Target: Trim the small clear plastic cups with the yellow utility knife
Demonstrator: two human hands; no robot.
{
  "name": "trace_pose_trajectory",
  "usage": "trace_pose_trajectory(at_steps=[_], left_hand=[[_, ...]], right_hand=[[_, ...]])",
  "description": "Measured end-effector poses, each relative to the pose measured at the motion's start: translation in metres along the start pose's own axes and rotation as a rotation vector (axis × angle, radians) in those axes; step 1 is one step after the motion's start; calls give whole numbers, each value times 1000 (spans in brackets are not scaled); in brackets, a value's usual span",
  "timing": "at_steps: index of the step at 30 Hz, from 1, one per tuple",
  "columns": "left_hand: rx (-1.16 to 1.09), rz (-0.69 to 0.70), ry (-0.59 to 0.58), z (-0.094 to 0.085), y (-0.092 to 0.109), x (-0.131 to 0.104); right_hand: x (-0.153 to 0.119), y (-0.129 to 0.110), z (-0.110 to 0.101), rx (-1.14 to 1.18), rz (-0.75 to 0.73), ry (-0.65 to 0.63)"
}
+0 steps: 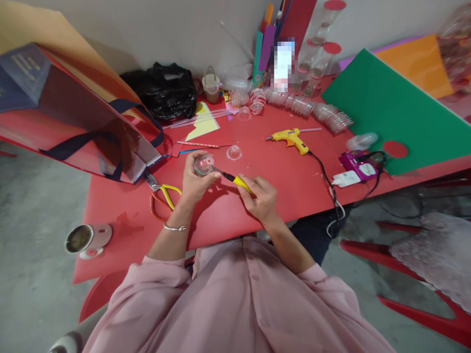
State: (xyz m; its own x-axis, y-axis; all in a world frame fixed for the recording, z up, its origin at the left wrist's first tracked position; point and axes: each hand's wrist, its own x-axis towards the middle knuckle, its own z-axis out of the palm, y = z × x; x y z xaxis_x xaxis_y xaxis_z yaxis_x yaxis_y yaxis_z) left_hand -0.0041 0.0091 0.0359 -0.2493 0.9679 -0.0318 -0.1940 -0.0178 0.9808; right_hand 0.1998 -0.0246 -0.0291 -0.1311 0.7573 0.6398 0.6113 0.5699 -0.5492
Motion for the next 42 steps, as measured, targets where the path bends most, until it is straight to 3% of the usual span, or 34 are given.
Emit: trace_pose_trajectory(at_steps=[6,15,21,31,42], left_hand=[[91,127,-42,-6,-3,5],[157,185,-70,-14,0,6],[192,296,-101,-16,-6,6],[111,177,29,-8,1,5],[153,269,-29,-14,-8,8]], right_hand=[[1,0,0,-12,6,-9],[0,-1,0,4,27,-21],[2,-2,-1,-5,20,-12],[-1,1,0,-22,5,-1],[-3,3,2,-54,-25,19]])
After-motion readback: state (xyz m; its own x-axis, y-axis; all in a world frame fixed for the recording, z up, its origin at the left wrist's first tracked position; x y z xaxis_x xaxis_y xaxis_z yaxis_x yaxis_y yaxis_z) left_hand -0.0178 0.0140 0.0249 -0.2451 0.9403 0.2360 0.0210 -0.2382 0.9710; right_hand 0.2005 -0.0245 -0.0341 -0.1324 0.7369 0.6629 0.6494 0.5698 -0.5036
